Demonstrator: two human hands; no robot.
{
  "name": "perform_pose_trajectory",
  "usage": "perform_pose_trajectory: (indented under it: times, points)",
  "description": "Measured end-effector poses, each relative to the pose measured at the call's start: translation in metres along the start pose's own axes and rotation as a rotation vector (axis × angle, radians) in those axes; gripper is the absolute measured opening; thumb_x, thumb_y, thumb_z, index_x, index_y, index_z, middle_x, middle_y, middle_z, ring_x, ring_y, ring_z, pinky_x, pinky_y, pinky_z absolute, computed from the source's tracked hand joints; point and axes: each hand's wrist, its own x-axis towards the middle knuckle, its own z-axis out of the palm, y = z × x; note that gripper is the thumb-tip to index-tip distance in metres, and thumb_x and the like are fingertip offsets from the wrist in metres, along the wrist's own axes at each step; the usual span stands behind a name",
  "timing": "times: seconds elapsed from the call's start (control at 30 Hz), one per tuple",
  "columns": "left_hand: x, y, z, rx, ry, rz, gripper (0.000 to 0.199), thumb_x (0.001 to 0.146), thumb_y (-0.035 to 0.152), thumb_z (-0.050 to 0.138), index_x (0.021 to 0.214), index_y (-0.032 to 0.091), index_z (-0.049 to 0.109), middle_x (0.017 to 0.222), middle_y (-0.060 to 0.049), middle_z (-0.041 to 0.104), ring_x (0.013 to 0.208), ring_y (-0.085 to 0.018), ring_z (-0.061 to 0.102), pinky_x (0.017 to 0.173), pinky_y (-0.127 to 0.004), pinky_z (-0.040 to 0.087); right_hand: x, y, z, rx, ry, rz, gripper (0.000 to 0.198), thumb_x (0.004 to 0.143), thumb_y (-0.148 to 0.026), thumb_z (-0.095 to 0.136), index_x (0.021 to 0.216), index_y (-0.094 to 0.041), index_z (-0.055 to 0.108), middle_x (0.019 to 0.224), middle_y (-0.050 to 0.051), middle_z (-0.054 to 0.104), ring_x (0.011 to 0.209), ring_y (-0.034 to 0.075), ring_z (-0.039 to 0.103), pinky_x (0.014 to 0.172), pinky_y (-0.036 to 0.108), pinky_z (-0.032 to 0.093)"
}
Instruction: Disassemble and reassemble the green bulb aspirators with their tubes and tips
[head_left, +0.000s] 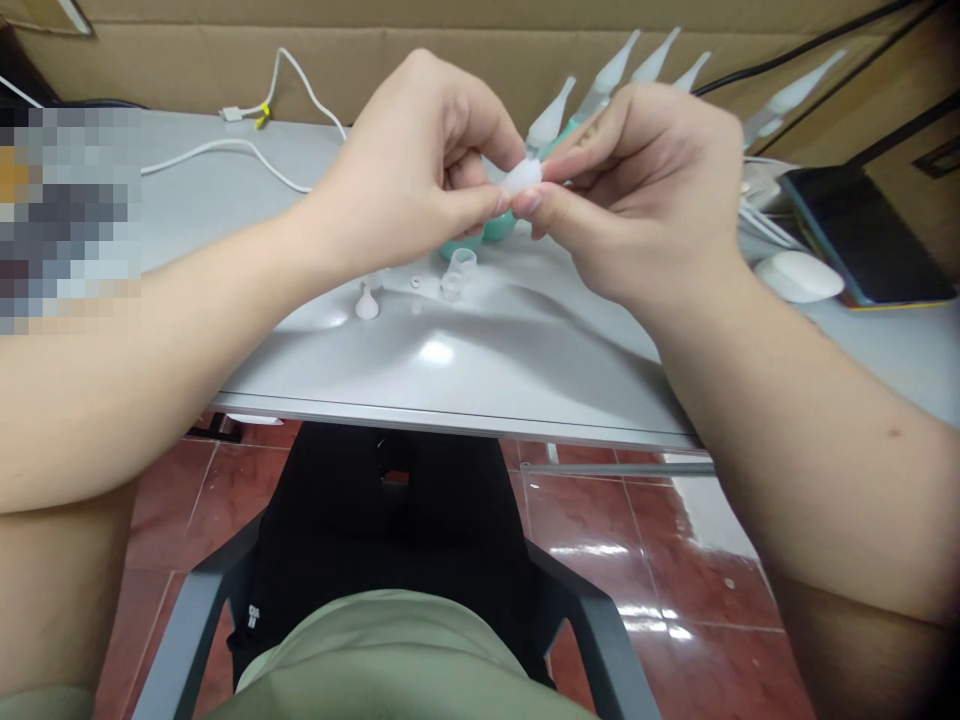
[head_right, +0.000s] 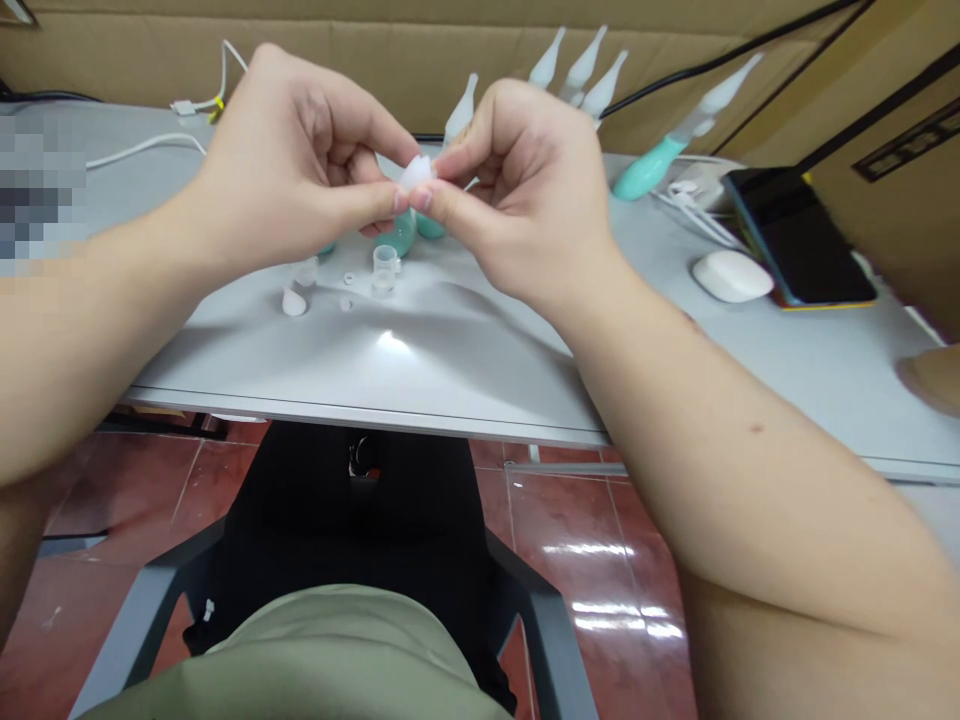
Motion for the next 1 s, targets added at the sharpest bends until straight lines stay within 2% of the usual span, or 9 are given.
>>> perform_pose_trajectory:
  times: [0.13, 0.27, 0.4, 0.53, 0.67, 0.73, 0.87, 1.0]
  points:
    - [-0.002, 0.002, 0.0, -0.023, 0.011, 0.022, 0.039, 0.081, 0.06, 0.108, 0.08, 0.032, 0.08, 0.08, -0.009, 0.086, 0.075, -0.029, 0.079, 0.079, -0.054, 0.069, 0.0, -0.001, 0.001, 0.028, 0.017, -0.024, 0.073, 0.088, -0.079, 0.116, 0.087, -0.024, 0.069, 0.097, 0.003, 0.078, 0.081, 0.016, 0.069, 0.075, 0.039, 0.056]
    - [0.0, -0.005, 0.001, -0.001, -0.002, 0.047, 0.038, 0.08, 0.062, 0.101, 0.088, 0.028, 0.087, 0.079, -0.008, 0.086, 0.074, -0.029, 0.081, 0.076, -0.051, 0.068, 0.0, 0.0, 0.002, 0.033, 0.023, -0.055, 0.076, 0.087, -0.084, 0.115, 0.085, -0.024, 0.066, 0.094, 0.003, 0.078, 0.08, 0.017, 0.069, 0.072, 0.04, 0.052]
    - [0.003, -0.01, 0.002, 0.008, -0.029, 0.071, 0.04, 0.085, 0.062, 0.091, 0.097, 0.025, 0.09, 0.08, -0.008, 0.084, 0.076, -0.029, 0.083, 0.075, -0.049, 0.065, 0.001, 0.001, 0.003, 0.041, 0.018, -0.064, 0.072, 0.089, -0.08, 0.115, 0.087, -0.025, 0.068, 0.096, 0.003, 0.078, 0.081, 0.017, 0.071, 0.072, 0.04, 0.053]
    - [-0.001, 0.001, -0.001, -0.035, -0.025, 0.038, 0.027, 0.086, 0.053, 0.09, 0.09, 0.026, 0.085, 0.081, -0.009, 0.086, 0.075, -0.028, 0.083, 0.073, -0.048, 0.066, -0.001, -0.003, 0.002, 0.021, 0.026, -0.055, 0.07, 0.09, -0.085, 0.112, 0.089, -0.028, 0.071, 0.098, 0.002, 0.077, 0.08, 0.017, 0.069, 0.076, 0.042, 0.062]
    - [-0.005, 0.013, -0.005, 0.038, -0.057, -0.05, 0.019, 0.095, 0.044, 0.085, 0.099, 0.025, 0.087, 0.097, -0.01, 0.093, 0.094, -0.031, 0.093, 0.087, -0.049, 0.075, -0.003, -0.011, 0.001, -0.013, 0.02, 0.043, 0.058, 0.092, -0.085, 0.11, 0.11, -0.035, 0.087, 0.112, 0.0, 0.084, 0.089, 0.019, 0.077, 0.09, 0.045, 0.073]
    - [-0.005, 0.014, -0.006, 0.049, -0.039, -0.057, 0.017, 0.097, 0.042, 0.084, 0.098, 0.026, 0.086, 0.097, -0.009, 0.093, 0.098, -0.032, 0.094, 0.09, -0.048, 0.076, -0.003, -0.013, 0.001, -0.032, 0.028, 0.069, 0.05, 0.095, -0.082, 0.109, 0.117, -0.039, 0.093, 0.116, 0.0, 0.088, 0.092, 0.022, 0.081, 0.094, 0.048, 0.075]
    - [-0.004, 0.011, -0.005, 0.057, -0.023, -0.05, 0.018, 0.098, 0.041, 0.086, 0.101, 0.024, 0.087, 0.096, -0.009, 0.093, 0.098, -0.031, 0.095, 0.087, -0.046, 0.076, -0.003, -0.013, 0.004, -0.052, 0.077, 0.066, 0.04, 0.098, -0.077, 0.108, 0.102, -0.04, 0.094, 0.112, 0.002, 0.091, 0.092, 0.026, 0.082, 0.092, 0.055, 0.072]
    - [-0.004, 0.008, -0.005, 0.094, -0.033, -0.024, 0.024, 0.105, 0.039, 0.081, 0.11, 0.018, 0.092, 0.099, -0.013, 0.093, 0.098, -0.034, 0.095, 0.088, -0.049, 0.075, -0.004, -0.014, 0.006, -0.091, 0.074, 0.103, 0.049, 0.097, -0.08, 0.107, 0.091, -0.035, 0.086, 0.102, 0.004, 0.086, 0.082, 0.025, 0.07, 0.081, 0.054, 0.06]
